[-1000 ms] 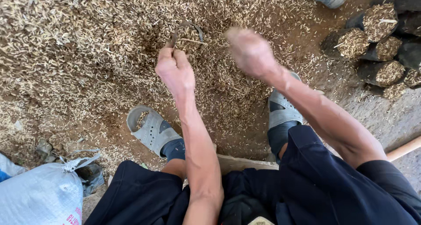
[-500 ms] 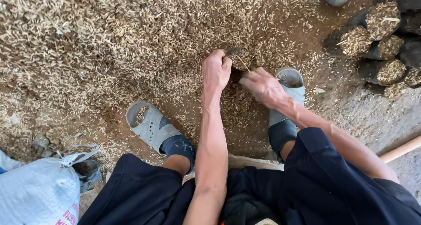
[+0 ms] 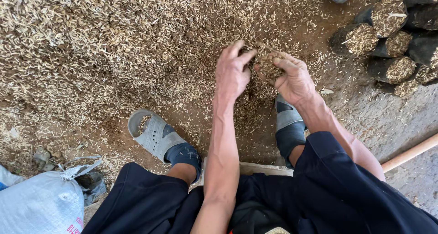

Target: The person repeatedly scoops wood pellets from a large pile on the floor into small black plastic bags, then places the filled bags into a stack nearby. The person uses both hands to fill and close each bag before stacking it.

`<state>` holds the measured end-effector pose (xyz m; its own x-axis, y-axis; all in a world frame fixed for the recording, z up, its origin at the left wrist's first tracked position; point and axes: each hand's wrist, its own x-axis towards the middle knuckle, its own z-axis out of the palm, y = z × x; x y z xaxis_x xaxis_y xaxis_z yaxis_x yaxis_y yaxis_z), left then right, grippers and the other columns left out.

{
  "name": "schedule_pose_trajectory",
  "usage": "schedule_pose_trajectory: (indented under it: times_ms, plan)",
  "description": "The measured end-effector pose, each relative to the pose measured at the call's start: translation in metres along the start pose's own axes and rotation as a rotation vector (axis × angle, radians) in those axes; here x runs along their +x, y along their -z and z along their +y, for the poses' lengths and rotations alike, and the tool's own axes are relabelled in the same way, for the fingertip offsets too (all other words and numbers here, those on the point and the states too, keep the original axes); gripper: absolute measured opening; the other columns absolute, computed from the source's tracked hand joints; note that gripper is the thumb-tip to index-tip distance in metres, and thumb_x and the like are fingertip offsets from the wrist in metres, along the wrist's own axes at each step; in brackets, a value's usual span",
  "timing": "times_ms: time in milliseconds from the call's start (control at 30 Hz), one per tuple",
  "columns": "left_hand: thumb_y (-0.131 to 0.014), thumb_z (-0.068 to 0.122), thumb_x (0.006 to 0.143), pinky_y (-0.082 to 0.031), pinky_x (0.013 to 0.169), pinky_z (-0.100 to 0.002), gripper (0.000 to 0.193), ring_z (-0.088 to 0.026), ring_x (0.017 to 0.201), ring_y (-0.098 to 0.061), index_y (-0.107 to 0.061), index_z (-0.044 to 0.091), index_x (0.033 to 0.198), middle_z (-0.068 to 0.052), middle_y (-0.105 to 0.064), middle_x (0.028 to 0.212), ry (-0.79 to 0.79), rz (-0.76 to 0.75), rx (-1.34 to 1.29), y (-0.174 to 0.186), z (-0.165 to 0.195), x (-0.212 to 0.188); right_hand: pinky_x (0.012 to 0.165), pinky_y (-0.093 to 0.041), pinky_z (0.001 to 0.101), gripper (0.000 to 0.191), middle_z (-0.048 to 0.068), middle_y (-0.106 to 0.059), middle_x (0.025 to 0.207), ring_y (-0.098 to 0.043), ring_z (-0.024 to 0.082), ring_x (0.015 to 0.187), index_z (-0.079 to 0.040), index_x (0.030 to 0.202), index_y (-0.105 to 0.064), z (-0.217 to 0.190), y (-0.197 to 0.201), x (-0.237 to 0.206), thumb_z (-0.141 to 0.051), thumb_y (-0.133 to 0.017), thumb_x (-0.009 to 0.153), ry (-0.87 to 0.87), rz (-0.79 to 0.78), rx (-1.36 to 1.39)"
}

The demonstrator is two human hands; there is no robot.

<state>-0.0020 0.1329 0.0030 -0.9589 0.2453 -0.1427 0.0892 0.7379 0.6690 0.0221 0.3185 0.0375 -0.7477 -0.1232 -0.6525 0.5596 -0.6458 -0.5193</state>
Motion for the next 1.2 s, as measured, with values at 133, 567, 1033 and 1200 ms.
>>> schedule_pose_trajectory:
  times_ms: [133,567,1033,1200]
  plan:
    - [-0.074,0.001,0.081,-0.046,0.115,-0.042,0.020,-0.031,0.138,-0.049,-0.079,0.014,0.096,-0.011,-0.055,0.146,0.067,0.044,-0.110,-0.011,0.000,-0.002,0.095,-0.060,0.0485,0.016,0.013,-0.068,0.113,-0.070,0.030,0.106,0.001,0.115,-0.060,-0.005,-0.008,0.002,-0.004,-0.054,0.101,0.016,0.045,0.058]
    - [-0.064,0.018,0.098,-0.047,0.066,-0.035,0.025,-0.022,0.075,-0.062,-0.072,0.006,0.120,-0.014,-0.076,0.108,0.571,-0.025,-0.427,0.024,-0.023,-0.007,0.107,-0.057,0.0479,0.031,0.019,-0.061,0.131,-0.064,0.023,0.117,0.004,0.128,-0.062,-0.004,-0.020,-0.003,-0.013,-0.055,0.103,0.079,-0.055,-0.323]
    - [-0.063,0.002,0.094,-0.049,0.053,-0.031,0.012,-0.015,0.061,-0.063,-0.074,0.003,0.100,-0.007,-0.075,0.090,0.173,0.097,-0.067,-0.022,-0.031,0.008,0.063,-0.061,0.0379,0.032,0.015,-0.072,0.117,-0.073,0.024,0.076,-0.009,0.120,-0.072,-0.017,-0.033,0.068,-0.014,-0.074,0.089,0.202,-0.096,-1.612]
    - [-0.062,-0.001,0.092,-0.051,0.053,-0.031,0.015,-0.016,0.065,-0.066,-0.074,0.003,0.101,-0.008,-0.075,0.094,0.103,0.125,-0.027,-0.027,-0.033,0.017,0.057,-0.061,0.0345,0.024,0.017,-0.076,0.100,-0.072,0.021,0.069,-0.005,0.117,-0.074,-0.005,-0.027,0.072,-0.009,-0.069,0.094,0.236,-0.063,-1.644]
